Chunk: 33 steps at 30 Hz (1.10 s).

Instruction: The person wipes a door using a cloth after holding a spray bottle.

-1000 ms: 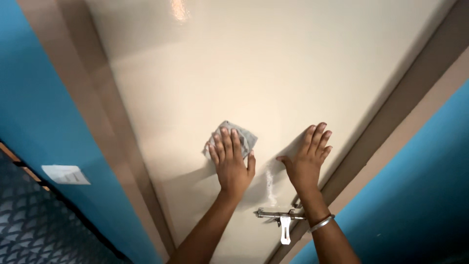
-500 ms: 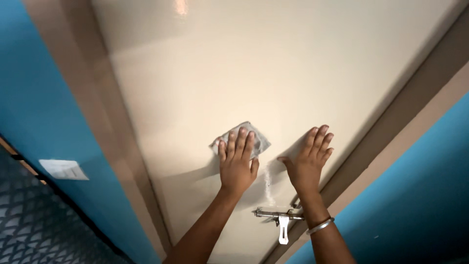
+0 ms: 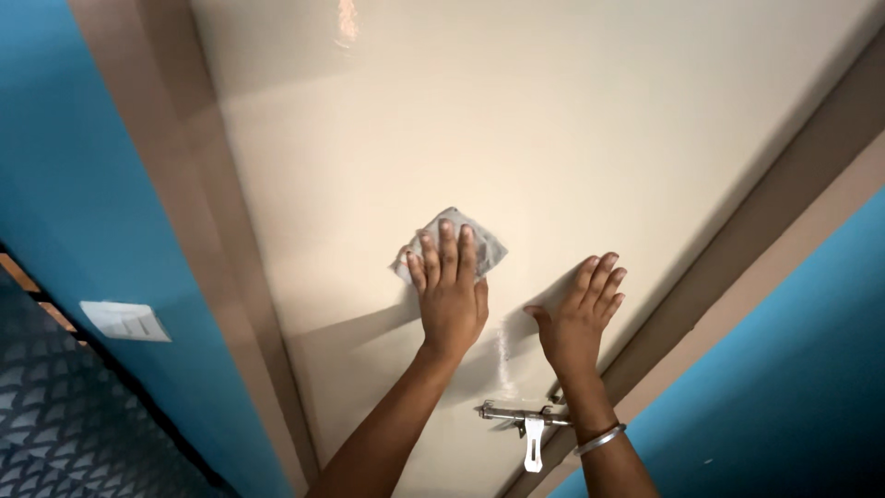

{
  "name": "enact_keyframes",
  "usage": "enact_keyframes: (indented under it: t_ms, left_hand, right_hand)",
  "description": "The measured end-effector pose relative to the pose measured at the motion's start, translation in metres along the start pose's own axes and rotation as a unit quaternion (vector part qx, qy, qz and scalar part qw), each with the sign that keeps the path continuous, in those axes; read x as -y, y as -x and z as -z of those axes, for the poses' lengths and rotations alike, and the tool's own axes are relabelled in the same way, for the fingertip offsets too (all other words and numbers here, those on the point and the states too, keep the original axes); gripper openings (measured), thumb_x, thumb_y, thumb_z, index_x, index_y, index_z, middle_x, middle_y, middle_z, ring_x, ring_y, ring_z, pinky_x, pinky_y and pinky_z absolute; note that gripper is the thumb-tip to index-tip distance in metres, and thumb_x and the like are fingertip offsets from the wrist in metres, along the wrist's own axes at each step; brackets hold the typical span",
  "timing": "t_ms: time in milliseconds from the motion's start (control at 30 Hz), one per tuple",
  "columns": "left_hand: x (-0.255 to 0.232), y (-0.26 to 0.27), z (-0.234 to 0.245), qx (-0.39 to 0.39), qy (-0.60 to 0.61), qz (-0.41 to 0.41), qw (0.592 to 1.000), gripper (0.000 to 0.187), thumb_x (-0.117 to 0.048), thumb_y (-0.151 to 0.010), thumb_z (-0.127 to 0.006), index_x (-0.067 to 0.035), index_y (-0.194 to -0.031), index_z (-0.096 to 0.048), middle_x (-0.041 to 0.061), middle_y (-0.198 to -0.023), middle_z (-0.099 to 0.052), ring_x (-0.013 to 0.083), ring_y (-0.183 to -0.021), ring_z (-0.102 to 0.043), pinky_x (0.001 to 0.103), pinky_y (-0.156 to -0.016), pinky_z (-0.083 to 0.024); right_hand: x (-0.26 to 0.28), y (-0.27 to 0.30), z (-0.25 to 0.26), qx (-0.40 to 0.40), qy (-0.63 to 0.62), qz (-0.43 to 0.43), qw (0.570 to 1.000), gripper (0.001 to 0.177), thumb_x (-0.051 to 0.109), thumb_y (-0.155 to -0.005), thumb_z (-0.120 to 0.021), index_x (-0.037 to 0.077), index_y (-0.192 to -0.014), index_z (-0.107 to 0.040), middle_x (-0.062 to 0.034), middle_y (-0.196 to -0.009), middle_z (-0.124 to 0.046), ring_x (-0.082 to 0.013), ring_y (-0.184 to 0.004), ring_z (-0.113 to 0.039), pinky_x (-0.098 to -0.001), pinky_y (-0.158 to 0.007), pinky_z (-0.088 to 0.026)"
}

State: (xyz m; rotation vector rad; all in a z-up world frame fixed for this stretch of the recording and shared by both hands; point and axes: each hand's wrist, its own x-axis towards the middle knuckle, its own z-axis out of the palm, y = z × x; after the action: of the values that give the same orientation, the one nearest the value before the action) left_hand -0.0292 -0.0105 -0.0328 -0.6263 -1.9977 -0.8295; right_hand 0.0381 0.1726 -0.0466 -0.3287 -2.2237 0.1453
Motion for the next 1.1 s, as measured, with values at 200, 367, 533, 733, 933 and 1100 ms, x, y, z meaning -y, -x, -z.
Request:
enact_keyframes:
  t_ms: [200, 367, 533, 733, 933, 1100]
  left_hand:
    - [0.021, 0.016, -0.004, 0.036, -0.038, -0.013, 0.999, 0.074, -0.025, -0.091, -0.062, -0.012, -0.159, -0.036, 0.016, -0.168, -0.029, 0.0418, -0.154, -0.025, 0.061, -0.124, -0.009]
    - [0.029, 0.005, 0.014, 0.0, -0.02, 0.047, 0.999, 0.078, -0.02, -0.091, -0.061, -0.005, -0.161, -0.03, 0.024, -0.169, -0.021, 0.0496, -0.156, -0.015, 0.063, -0.126, -0.005]
    - [0.013, -0.014, 0.016, -0.026, 0.031, 0.025, 0.999, 0.079, -0.02, -0.092, -0.062, -0.004, -0.162, -0.028, 0.025, -0.17, -0.017, 0.0541, -0.155, -0.01, 0.068, -0.123, -0.002]
    - [0.005, -0.007, 0.004, 0.006, 0.008, 0.018, 1.0, 0.078, -0.023, -0.091, -0.064, -0.01, -0.161, -0.032, 0.02, -0.17, -0.019, 0.0498, -0.155, -0.014, 0.067, -0.122, -0.005]
    - [0.006, 0.005, 0.001, 0.015, -0.003, 0.0, 1.0, 0.078, -0.024, -0.089, -0.065, -0.011, -0.16, -0.035, 0.017, -0.17, -0.021, 0.0451, -0.156, -0.019, 0.063, -0.123, -0.009]
    - [0.01, 0.015, -0.002, 0.022, -0.011, 0.002, 1.0, 0.077, -0.023, -0.088, -0.065, -0.012, -0.16, -0.037, 0.016, -0.169, -0.026, 0.0425, -0.156, -0.021, 0.06, -0.125, -0.01]
  right_hand:
    - [-0.001, 0.001, -0.001, 0.01, 0.002, -0.01, 1.0, 0.129, 0.043, -0.071, -0.087, -0.007, -0.159, -0.008, -0.0308, -0.168, 0.0, -0.0524, -0.155, 0.001, -0.0699, -0.122, -0.012]
    - [-0.001, 0.003, -0.002, 0.009, -0.003, -0.001, 1.0, 0.128, 0.04, -0.073, -0.088, -0.008, -0.159, -0.006, -0.0323, -0.167, 0.002, -0.054, -0.155, 0.004, -0.0707, -0.121, -0.011]
    - [0.001, 0.002, -0.003, 0.003, -0.003, 0.002, 1.0, 0.129, 0.037, -0.072, -0.088, -0.007, -0.159, -0.005, -0.0313, -0.168, 0.002, -0.0532, -0.155, 0.004, -0.0698, -0.122, -0.011]
    - [0.0, 0.004, -0.003, 0.006, 0.004, 0.001, 1.0, 0.129, 0.037, -0.072, -0.088, -0.008, -0.159, -0.004, -0.0318, -0.167, 0.003, -0.0531, -0.155, 0.005, -0.0696, -0.122, -0.01]
    - [0.002, 0.003, -0.002, 0.011, -0.001, -0.001, 1.0, 0.128, 0.036, -0.074, -0.088, -0.008, -0.159, -0.003, -0.0315, -0.167, 0.004, -0.053, -0.155, 0.006, -0.0693, -0.122, -0.009]
    - [0.005, 0.005, -0.004, 0.013, -0.002, -0.002, 1.0, 0.127, 0.033, -0.074, -0.088, -0.008, -0.16, -0.004, -0.0314, -0.168, 0.004, -0.0526, -0.155, 0.006, -0.0698, -0.122, -0.01]
